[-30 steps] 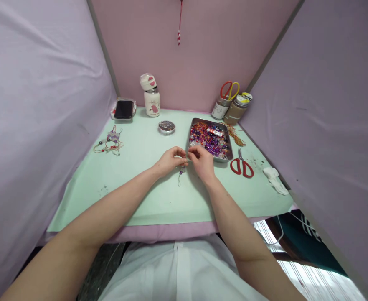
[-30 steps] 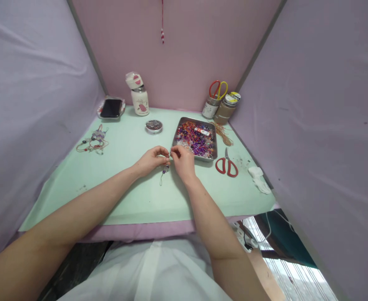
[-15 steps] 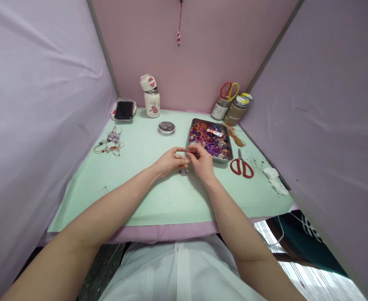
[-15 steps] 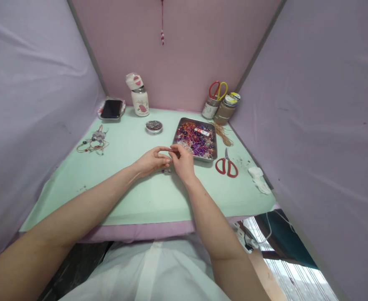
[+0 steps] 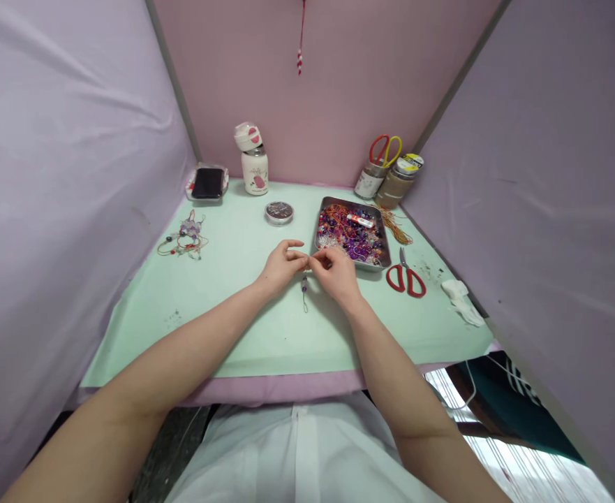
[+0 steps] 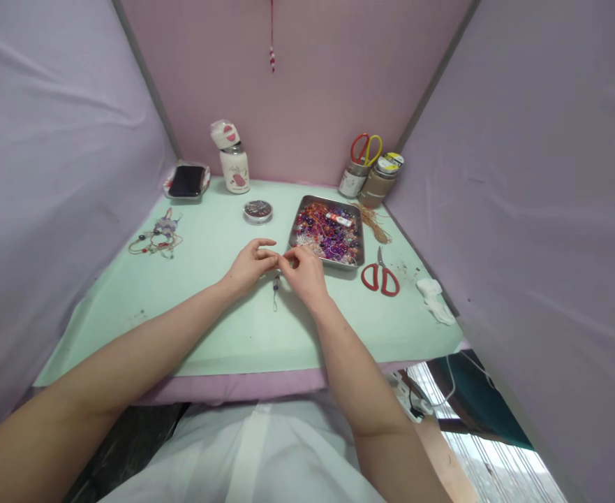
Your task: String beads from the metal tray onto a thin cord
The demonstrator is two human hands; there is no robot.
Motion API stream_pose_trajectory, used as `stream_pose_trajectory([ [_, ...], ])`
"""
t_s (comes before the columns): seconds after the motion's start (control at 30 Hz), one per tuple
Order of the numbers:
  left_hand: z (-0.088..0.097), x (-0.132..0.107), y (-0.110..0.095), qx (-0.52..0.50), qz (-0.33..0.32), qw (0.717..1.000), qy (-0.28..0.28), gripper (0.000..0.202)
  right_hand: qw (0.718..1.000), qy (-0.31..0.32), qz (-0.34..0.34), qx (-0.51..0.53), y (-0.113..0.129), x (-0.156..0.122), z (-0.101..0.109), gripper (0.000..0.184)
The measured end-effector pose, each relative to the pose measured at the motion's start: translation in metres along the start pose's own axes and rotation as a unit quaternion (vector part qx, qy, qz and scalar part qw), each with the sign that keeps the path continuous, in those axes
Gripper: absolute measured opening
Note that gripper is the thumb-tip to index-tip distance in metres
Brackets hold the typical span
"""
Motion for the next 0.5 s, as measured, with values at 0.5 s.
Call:
stream_pose_trajectory([
  [0.5,-0.001,-0.001,-0.004,0.077,-0.035,0.996,-0.01,0.033,0.989,0.044,-0.091,0.106,-0.013,0.001,-0.007,0.019],
])
Point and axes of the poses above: each hand's wrist, its own x-axis towards the middle knuckle, its own z-axis out of the back of the hand, y = z × x, the point moved 4 cm from there along x, towards the middle knuckle, and after that the axes turned 1 degree about z, right-handed, at the moved point
